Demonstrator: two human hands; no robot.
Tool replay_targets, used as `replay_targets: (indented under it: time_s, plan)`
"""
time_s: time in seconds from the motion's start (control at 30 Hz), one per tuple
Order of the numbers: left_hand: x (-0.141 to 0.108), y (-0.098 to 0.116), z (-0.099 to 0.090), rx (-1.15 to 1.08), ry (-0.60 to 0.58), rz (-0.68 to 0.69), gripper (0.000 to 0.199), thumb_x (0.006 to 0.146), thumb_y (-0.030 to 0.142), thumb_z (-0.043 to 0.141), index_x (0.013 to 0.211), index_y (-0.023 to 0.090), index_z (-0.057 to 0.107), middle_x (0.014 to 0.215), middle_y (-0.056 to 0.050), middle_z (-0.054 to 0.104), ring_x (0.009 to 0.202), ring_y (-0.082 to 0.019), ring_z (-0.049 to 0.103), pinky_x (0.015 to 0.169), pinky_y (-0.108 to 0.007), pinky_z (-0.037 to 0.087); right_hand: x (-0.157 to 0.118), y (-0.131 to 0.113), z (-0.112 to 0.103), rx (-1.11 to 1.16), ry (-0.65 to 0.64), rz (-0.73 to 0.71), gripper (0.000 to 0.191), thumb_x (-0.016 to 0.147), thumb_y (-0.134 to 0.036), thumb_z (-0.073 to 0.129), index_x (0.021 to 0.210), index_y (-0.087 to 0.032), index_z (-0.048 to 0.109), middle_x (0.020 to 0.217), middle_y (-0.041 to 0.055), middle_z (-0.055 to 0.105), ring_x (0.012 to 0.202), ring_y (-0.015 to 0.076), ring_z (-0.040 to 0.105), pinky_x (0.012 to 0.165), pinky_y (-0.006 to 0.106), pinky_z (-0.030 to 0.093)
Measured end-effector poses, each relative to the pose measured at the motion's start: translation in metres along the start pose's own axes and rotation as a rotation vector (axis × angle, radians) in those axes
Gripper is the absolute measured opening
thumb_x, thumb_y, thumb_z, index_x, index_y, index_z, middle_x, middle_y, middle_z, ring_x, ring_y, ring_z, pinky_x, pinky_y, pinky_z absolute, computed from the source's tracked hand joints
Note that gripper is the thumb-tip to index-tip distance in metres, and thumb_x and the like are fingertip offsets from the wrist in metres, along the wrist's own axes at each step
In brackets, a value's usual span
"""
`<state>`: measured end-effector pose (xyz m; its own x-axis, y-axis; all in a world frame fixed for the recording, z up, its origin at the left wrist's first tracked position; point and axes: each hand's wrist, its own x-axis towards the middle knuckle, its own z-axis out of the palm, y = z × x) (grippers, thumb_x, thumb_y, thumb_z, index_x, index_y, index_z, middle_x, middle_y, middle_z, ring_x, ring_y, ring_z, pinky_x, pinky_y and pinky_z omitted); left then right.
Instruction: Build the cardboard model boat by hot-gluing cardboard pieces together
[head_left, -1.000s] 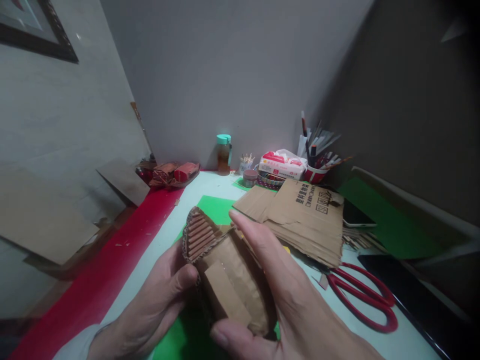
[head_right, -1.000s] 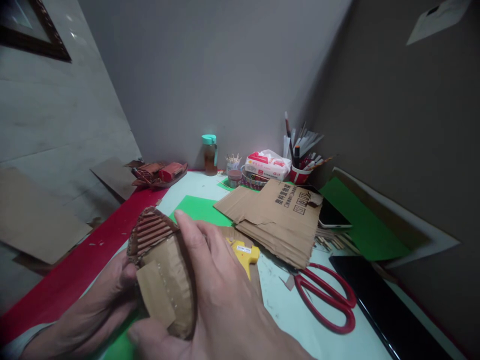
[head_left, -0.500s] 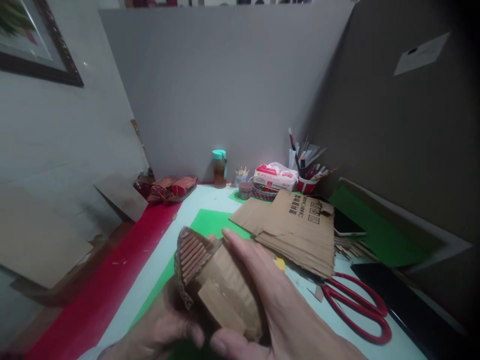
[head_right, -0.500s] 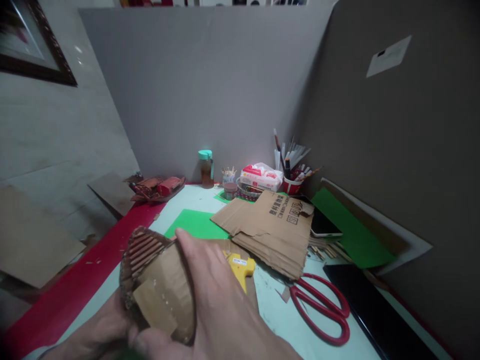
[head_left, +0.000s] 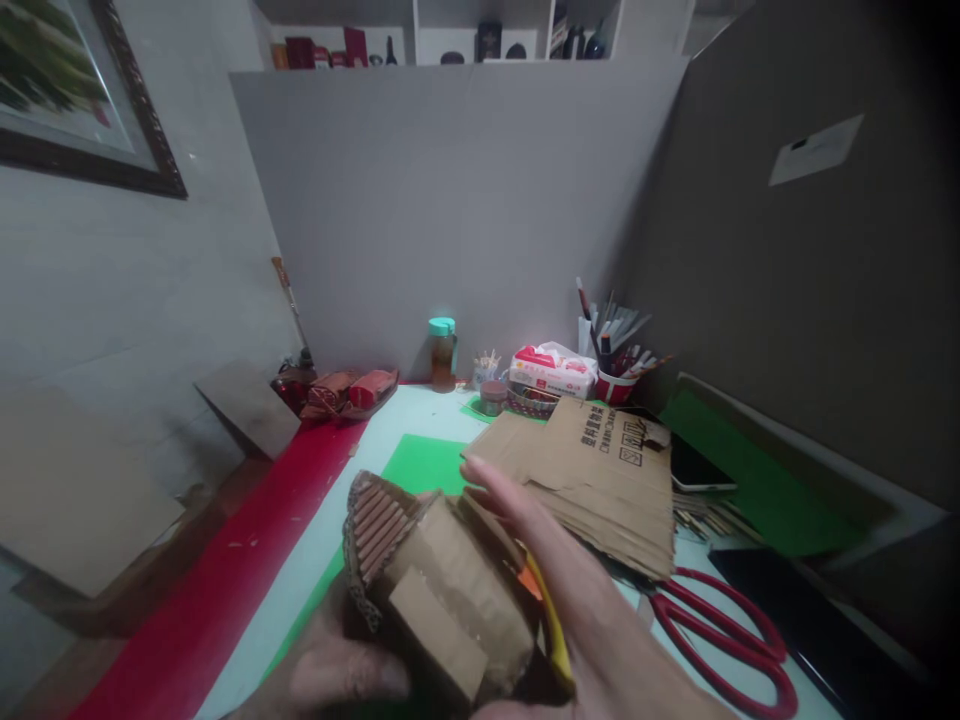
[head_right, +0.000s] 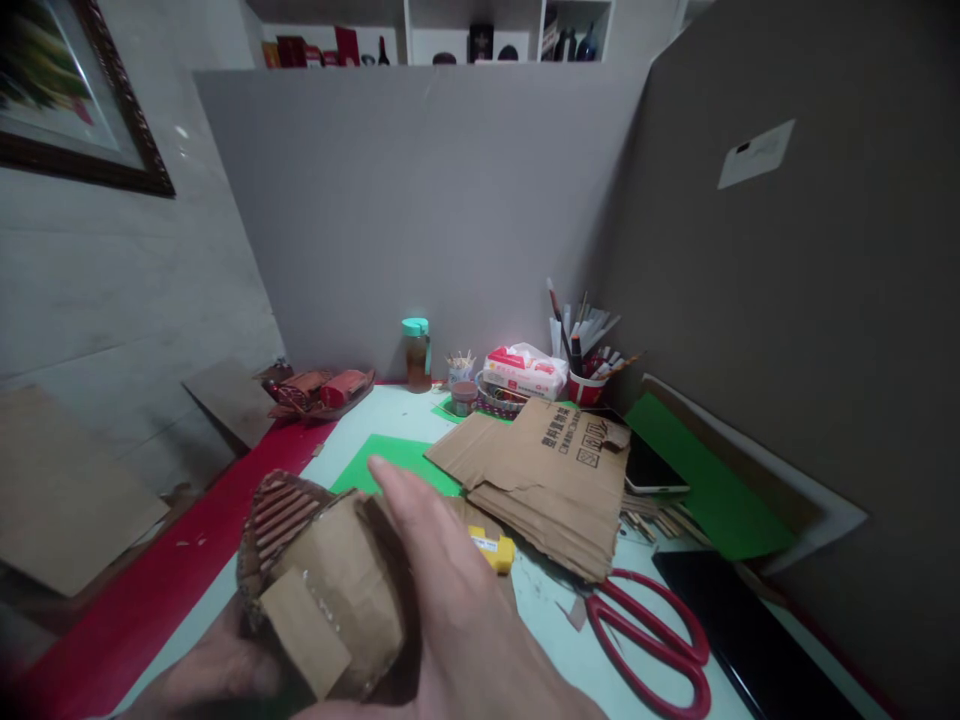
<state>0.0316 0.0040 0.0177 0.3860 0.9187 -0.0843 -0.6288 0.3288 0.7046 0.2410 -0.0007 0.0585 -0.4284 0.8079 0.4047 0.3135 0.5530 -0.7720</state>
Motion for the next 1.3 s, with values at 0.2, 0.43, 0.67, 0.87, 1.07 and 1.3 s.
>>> replay_targets:
  time_s: [0.2,0.43,0.67,0.87,1.07,1.3]
  plan:
    - [0.007,-0.001,-0.025,-0.121,0.143,0.012,0.080,0.064,0.010,0.087,0.136,0.034,0.061,0.113,0.001,0.080,0.124,-0.028,0.064,0.118,-0.041,0.039,0.004,0.022,-0.005,0.094,0.101,0.199,0.086,0.083,-0.064,0.069,0.156,-0.037,0.032,0.153,0.0094,0.048,0.138,0.0348,0.048,0.109,0.055,0.043]
    - [0.012,0.001,-0.026,-0.172,0.189,0.110,0.078,0.079,0.002,0.072,0.145,0.037,0.051,0.115,0.001,0.080,0.122,-0.023,0.067,0.118,-0.040,0.040,0.013,0.035,0.006,0.284,0.029,0.423,0.066,0.094,-0.065,0.053,0.145,-0.025,0.044,0.101,0.0049,0.068,0.088,0.0231,0.069,0.087,0.038,0.054]
    - [0.003,0.004,-0.026,-0.187,0.286,0.064,0.096,0.075,-0.002,0.075,0.151,0.042,0.037,0.118,0.002,0.079,0.108,-0.021,0.074,0.113,-0.038,0.048,0.017,0.033,0.017,0.500,0.022,0.483,0.033,0.096,-0.046,0.052,0.113,-0.018,0.057,0.087,0.0003,0.062,0.055,0.0114,0.062,0.054,0.024,0.048]
    - [0.008,0.024,-0.021,-0.219,0.343,0.116,0.069,0.079,0.025,0.078,0.144,0.030,0.053,0.110,-0.005,0.081,0.099,-0.028,0.077,0.100,-0.042,0.058,0.018,0.031,0.006,0.289,0.064,0.443,0.024,0.097,-0.032,0.053,0.102,-0.014,0.067,0.083,0.0050,0.069,0.064,0.0160,0.066,0.061,0.028,0.051]
    - [0.015,0.028,-0.008,0.091,0.576,0.031,0.049,0.090,0.007,0.058,0.139,0.008,0.055,0.107,-0.014,0.081,0.094,-0.030,0.078,0.090,-0.043,0.063,0.018,0.019,0.006,0.184,0.038,0.446,0.025,0.096,-0.030,0.054,0.102,-0.011,0.070,0.078,0.0068,0.072,0.062,0.0176,0.065,0.060,0.029,0.050]
    - [0.015,0.028,-0.008,0.206,0.681,0.004,0.041,0.091,0.004,0.052,0.131,0.008,0.061,0.090,-0.005,0.083,0.085,-0.026,0.079,0.078,-0.037,0.066,0.013,0.012,-0.001,0.186,0.051,0.383,0.034,0.098,-0.046,0.057,0.107,-0.017,0.072,0.109,0.0097,0.073,0.099,0.0241,0.066,0.082,0.033,0.050]
